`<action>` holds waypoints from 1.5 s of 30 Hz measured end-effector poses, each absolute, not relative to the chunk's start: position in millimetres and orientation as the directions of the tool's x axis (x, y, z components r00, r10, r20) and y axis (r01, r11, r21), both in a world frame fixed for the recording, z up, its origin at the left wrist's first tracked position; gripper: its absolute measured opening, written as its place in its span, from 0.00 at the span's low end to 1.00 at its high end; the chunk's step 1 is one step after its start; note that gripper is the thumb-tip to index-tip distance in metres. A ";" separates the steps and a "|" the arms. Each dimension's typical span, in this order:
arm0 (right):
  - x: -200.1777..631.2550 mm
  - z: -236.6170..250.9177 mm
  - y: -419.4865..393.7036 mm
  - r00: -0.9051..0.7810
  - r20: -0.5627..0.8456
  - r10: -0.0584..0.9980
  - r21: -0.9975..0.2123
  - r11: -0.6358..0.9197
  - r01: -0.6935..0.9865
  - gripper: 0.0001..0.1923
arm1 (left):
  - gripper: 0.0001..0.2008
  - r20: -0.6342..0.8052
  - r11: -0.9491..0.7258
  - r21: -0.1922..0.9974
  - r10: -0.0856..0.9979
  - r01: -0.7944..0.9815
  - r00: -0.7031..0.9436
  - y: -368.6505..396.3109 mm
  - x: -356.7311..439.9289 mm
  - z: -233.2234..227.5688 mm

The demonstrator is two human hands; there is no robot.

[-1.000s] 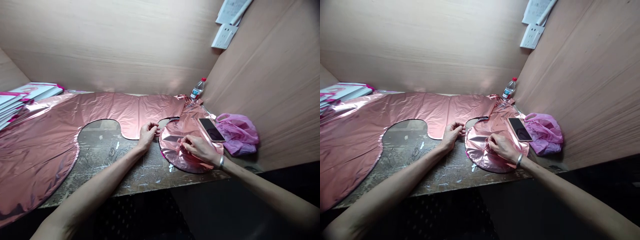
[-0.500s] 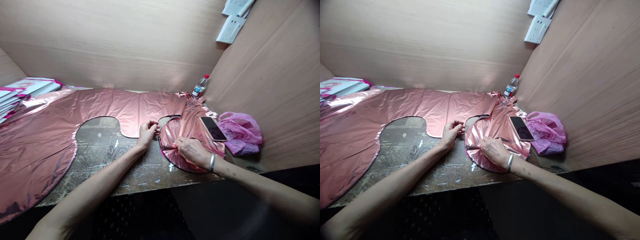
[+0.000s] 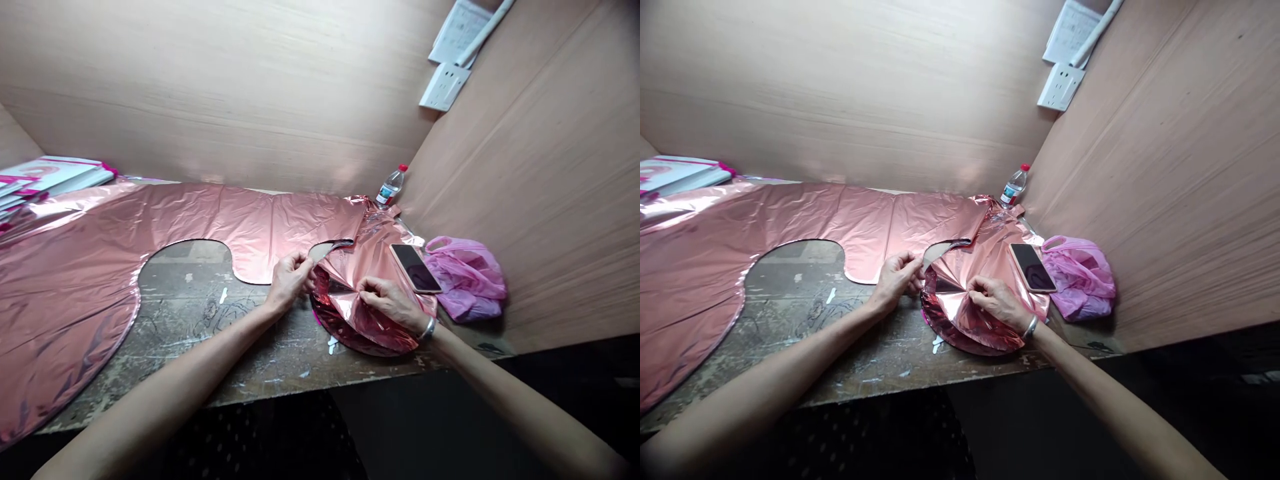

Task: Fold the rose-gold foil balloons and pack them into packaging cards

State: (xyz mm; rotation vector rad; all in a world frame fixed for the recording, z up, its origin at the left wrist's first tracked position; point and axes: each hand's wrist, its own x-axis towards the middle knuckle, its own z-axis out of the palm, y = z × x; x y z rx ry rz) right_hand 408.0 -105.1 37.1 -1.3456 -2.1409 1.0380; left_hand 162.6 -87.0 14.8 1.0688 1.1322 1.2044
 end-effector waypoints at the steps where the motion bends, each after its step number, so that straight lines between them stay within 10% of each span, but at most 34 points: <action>1: 409.1 35.6 -105.4 -0.439 -0.069 0.896 -0.812 0.205 0.546 0.09 | 0.15 -0.098 0.106 0.990 0.992 -0.094 0.082 -88.9 163.6 15.5; 7: 410.9 30.9 -107.5 -0.368 -0.177 0.913 -0.954 -0.068 0.292 0.14 | 0.25 -0.204 0.214 0.977 0.921 0.009 0.332 -100.2 170.5 19.2; 16: 408.4 23.8 -110.8 -0.323 -0.135 0.937 -0.961 -0.044 0.273 0.12 | 0.20 -0.350 0.269 0.934 0.813 0.234 0.465 -106.1 167.6 31.4; 24: 403.2 22.5 -110.5 -0.349 -0.057 0.935 -0.914 0.091 0.395 0.14 | 0.20 -0.027 0.095 0.989 0.869 -0.113 0.494 -114.9 174.9 34.6; 38: 398.0 32.8 -117.5 -0.493 -0.015 0.870 -0.830 0.264 0.491 0.26 | 0.32 0.441 -0.596 0.797 0.683 0.096 0.582 -115.8 168.2 39.7; 45: 395.8 38.8 -121.2 -0.512 -0.003 0.859 -0.833 0.282 0.477 0.30 | 0.38 0.349 -0.419 0.906 0.651 -0.064 0.674 -116.2 167.6 39.7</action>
